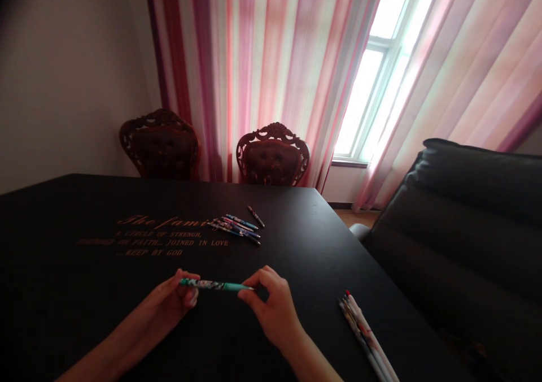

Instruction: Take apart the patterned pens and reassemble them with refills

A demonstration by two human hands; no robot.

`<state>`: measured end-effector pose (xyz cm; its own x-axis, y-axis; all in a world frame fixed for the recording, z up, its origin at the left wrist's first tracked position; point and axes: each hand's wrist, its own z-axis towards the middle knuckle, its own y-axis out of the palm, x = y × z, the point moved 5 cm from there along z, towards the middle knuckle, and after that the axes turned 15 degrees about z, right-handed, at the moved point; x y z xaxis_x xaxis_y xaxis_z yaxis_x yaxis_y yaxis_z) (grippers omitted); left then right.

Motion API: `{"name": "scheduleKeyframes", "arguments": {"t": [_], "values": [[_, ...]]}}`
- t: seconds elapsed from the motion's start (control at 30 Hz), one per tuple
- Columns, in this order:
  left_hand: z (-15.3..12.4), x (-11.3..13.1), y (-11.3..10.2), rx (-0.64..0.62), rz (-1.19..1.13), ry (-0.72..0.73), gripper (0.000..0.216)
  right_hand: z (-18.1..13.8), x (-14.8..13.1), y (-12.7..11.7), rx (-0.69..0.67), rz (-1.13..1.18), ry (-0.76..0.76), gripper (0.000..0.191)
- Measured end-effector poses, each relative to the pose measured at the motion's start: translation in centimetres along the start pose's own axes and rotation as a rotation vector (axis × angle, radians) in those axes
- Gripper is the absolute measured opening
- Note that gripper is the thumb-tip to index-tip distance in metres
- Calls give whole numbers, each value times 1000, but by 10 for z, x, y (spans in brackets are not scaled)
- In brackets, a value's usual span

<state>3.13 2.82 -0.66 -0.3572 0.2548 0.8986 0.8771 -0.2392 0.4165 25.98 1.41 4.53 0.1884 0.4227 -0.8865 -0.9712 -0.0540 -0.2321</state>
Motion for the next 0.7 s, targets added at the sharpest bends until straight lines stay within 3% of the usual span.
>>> {"name": "scheduleKeyframes", "arguments": {"t": [0.27, 0.37, 0.47, 0.6, 0.7], "values": [[-2, 6, 4, 24, 154, 18, 38, 1, 0, -2, 4, -22, -4, 12], [-2, 12, 6, 28, 350, 66, 47, 1, 0, -2, 4, -42, 2, 12], [-3, 19, 6, 94, 615, 118, 32, 3, 4, -1, -37, -13, 16, 15], [-4, 26, 1, 204, 699, 130, 30, 4, 20, -2, -82, 8, 95, 29], [-4, 29, -2, 254, 712, 134, 30, 3, 28, -4, -129, -234, 78, 8]]}}
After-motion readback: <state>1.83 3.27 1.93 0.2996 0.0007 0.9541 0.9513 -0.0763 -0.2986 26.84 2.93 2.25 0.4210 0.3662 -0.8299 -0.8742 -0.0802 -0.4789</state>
